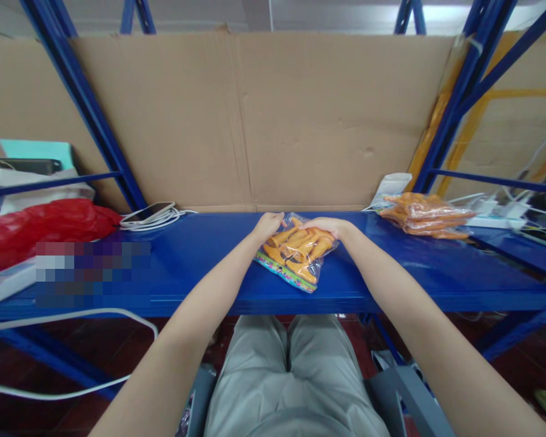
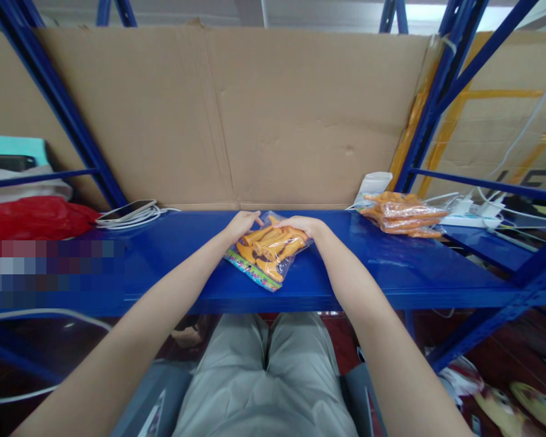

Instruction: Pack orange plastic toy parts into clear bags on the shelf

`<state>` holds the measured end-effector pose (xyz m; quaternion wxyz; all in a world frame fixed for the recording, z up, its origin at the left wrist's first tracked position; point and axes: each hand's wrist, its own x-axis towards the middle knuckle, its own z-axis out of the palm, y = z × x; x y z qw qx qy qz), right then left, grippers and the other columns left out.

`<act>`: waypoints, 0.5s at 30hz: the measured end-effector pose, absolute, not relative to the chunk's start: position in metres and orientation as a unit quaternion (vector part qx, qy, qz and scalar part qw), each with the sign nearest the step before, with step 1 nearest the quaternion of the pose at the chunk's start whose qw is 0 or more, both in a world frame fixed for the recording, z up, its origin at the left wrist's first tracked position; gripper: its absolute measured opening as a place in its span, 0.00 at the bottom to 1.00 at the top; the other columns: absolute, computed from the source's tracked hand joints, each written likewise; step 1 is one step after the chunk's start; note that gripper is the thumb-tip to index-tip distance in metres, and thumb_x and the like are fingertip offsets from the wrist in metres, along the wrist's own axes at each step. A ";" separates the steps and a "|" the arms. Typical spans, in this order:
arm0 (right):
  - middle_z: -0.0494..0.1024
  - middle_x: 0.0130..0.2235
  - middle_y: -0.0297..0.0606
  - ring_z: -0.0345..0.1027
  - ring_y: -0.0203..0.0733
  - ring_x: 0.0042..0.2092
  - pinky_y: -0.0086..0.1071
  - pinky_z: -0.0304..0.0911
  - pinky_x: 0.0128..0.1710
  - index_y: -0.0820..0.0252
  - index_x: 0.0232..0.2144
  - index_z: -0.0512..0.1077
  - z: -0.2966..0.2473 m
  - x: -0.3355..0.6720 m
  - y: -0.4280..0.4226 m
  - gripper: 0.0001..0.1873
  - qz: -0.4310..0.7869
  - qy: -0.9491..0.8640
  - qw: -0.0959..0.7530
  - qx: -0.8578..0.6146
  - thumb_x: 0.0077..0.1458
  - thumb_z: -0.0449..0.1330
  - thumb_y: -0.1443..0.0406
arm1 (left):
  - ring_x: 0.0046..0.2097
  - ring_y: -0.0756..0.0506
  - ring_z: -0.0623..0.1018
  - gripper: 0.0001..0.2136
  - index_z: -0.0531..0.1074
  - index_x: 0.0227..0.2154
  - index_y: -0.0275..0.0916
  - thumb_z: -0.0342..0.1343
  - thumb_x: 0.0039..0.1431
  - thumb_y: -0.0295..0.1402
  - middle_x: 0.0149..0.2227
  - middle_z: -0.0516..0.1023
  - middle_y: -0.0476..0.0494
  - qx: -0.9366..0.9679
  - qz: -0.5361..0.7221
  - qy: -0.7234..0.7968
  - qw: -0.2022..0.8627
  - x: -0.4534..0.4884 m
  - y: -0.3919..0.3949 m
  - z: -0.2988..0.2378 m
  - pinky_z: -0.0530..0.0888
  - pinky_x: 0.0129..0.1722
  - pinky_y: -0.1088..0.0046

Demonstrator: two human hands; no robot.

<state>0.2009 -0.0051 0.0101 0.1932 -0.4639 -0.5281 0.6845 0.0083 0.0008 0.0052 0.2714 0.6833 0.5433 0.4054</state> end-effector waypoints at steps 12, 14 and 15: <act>0.80 0.28 0.42 0.75 0.40 0.28 0.33 0.74 0.36 0.66 0.38 0.71 0.025 0.215 -0.010 0.07 0.617 -0.483 0.428 -0.451 0.61 0.54 0.69 | 0.46 0.43 0.77 0.07 0.69 0.21 0.37 0.47 0.50 0.28 0.38 0.80 0.37 0.493 0.550 0.595 0.317 -0.039 0.026 0.003 0.77 0.37 0.71; 0.80 0.27 0.41 0.75 0.40 0.27 0.34 0.73 0.36 0.66 0.39 0.72 0.028 0.220 -0.009 0.06 0.591 -0.467 0.469 -0.461 0.60 0.56 0.68 | 0.46 0.43 0.77 0.07 0.70 0.23 0.37 0.47 0.49 0.28 0.38 0.80 0.37 0.487 0.552 0.601 0.312 -0.042 0.029 0.002 0.77 0.36 0.71; 0.80 0.27 0.40 0.75 0.41 0.28 0.35 0.73 0.37 0.66 0.40 0.72 0.029 0.223 -0.007 0.07 0.579 -0.461 0.486 -0.465 0.60 0.56 0.68 | 0.46 0.43 0.77 0.07 0.70 0.23 0.37 0.46 0.49 0.28 0.38 0.80 0.37 0.486 0.550 0.604 0.309 -0.043 0.030 0.002 0.77 0.36 0.71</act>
